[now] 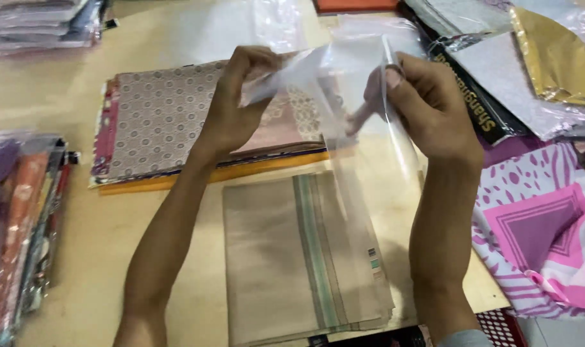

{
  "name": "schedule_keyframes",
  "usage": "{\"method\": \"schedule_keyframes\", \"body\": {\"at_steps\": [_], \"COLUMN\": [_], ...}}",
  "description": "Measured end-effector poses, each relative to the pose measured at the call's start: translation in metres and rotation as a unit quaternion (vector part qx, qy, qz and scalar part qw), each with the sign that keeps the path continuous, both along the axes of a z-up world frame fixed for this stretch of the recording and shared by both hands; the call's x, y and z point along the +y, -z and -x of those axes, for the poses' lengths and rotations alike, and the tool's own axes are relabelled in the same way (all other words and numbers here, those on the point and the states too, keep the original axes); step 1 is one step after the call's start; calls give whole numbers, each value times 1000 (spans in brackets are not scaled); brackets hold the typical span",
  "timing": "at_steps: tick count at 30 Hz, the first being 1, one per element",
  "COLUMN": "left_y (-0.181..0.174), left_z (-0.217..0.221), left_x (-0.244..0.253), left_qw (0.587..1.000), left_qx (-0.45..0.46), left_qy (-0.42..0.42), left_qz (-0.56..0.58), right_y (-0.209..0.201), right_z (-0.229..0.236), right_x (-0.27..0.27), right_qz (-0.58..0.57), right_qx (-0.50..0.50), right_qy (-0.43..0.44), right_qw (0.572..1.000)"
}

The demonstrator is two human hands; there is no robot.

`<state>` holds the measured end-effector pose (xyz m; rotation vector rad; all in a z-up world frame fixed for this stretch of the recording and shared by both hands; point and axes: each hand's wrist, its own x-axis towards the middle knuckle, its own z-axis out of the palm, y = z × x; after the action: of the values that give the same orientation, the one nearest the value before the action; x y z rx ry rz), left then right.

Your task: The person folds a beige piece of fabric on a wooden table and places it into a clear plastic bag. They smooth the fabric inside the bag and seal the top edge by hand.

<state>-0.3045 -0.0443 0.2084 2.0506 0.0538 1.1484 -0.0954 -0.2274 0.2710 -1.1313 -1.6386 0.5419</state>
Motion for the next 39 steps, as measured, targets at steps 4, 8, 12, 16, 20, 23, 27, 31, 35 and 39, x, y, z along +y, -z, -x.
{"method": "schedule_keyframes", "body": {"at_steps": [4,8,12,16,20,23,27,31,35,39], "left_y": [11,16,27,18,42,74,130,139,177,189], "left_z": [48,93,128,166,180,186,203,210,218,219], "left_x": [-22,-54,-58,-43,-13,18,61,49,60,55], "left_qw": [999,984,947,920,914,912,903,850,863,843], "left_qx": [-32,18,40,143,157,130,94,144,170,212], "left_qy": [20,-108,-186,-200,-311,-355,-382,-479,-466,-494], "left_qz": [21,142,257,305,207,157,170,164,101,3], "right_y": [10,17,25,-10,7,53,138,147,182,190], "right_z": [18,28,20,56,75,91,119,191,206,214], "right_x": [10,22,42,66,131,200,228,126,54,21], "right_qz": [42,129,193,197,131,129,3,115,136,144], "right_qx": [87,132,66,-163,-268,-265,-484,-457,-443,-406], "right_qy": [-92,-67,-79,-8,52,110,298,165,-73,-169], "right_qw": [991,980,976,967,953,949,823,867,883,887]}}
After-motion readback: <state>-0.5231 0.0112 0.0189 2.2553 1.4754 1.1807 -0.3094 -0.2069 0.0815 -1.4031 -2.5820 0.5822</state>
